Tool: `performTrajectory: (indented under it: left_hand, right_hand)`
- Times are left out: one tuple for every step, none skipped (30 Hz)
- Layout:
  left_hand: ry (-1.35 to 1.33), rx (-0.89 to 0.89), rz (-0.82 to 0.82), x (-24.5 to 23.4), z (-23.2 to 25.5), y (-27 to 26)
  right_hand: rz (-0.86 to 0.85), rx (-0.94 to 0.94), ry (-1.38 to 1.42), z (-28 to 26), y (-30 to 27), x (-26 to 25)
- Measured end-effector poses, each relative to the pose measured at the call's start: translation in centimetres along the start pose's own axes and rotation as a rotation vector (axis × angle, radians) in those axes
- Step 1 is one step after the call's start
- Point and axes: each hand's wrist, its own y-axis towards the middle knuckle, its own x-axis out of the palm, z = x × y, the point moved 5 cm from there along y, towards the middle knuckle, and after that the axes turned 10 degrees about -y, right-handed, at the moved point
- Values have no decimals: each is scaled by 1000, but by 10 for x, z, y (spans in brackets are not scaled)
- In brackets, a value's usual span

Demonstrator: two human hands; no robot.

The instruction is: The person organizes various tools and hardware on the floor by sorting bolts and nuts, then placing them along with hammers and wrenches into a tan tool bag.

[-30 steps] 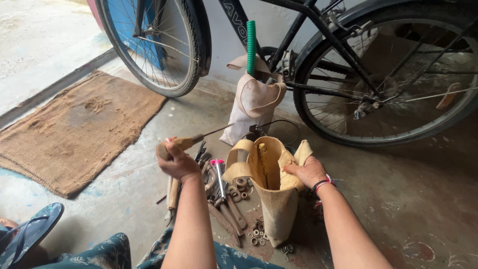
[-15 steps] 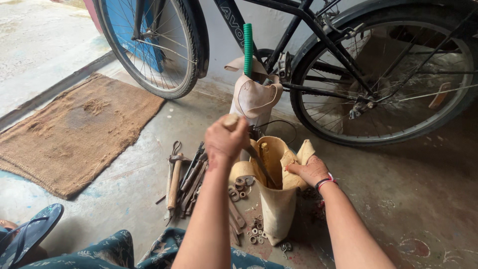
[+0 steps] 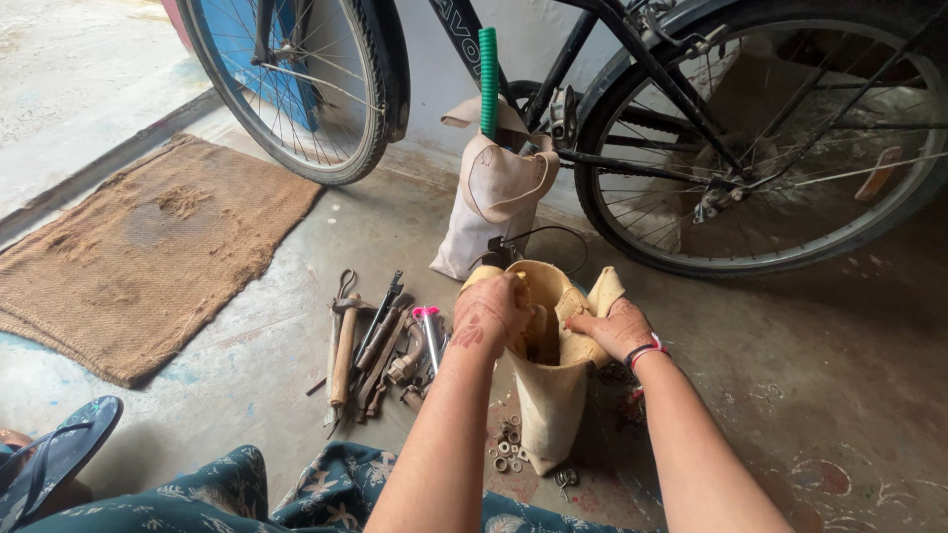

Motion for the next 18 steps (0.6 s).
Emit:
performTrajectory:
  left_hand:
    - [-76, -21, 44, -1, -6, 5]
    - [-154, -43, 88, -3, -12, 12]
    - [-232, -64, 131, -3, -21, 17]
    - [-323, -50, 268, -6, -33, 18]
    - [-413, -36, 405, -9, -47, 17]
    - [-502, -23, 544, -11, -64, 16]
    - [-415, -154, 563, -10, -86, 18]
    - [-326, -283, 581, -10, -110, 18]
    - [-267, -421, 547, -6, -136, 15]
    - [-207, -557, 512, -1, -162, 10]
    - [-149, -693, 431, 2, -189, 8]
    - [-89, -827, 345, 5, -217, 3]
    - [-67, -857, 372, 5, -243, -7]
    - [-43, -884, 397, 9, -264, -16]
    - [-39, -924, 417, 15, -282, -21]
    - [-32, -965, 436, 19, -299, -28]
    - [-85, -968, 430, 23, -315, -33]
    - [-144, -968, 429, 26, -331, -36]
  right_hand:
    - [9, -7, 5, 0, 0, 0]
    - [2, -1, -5, 1, 1, 0]
    - [-5, 6, -15, 1, 2, 0]
    - [-13, 12, -25, 1, 2, 1]
    - [-8, 6, -6, 0, 2, 2]
    - [-3, -1, 13, -1, 2, 4]
    - [1, -8, 31, -2, 2, 5]
    - [-2, -8, 33, -2, 2, 6]
    - [-6, -8, 35, -2, 2, 8]
    - [-9, -7, 37, -3, 2, 9]
    - [-11, -15, 37, -4, 3, 10]
    - [-14, -21, 35, -5, 4, 12]
    - [-16, -27, 34, -7, 6, 14]
    - [-18, -14, 25, -7, 7, 16]
    - [-20, -2, 16, -8, 9, 18]
    - [-24, 13, 9, -9, 9, 23]
    - [-27, 10, 23, -11, 7, 29]
    - [-25, 1, 34, -15, 9, 32]
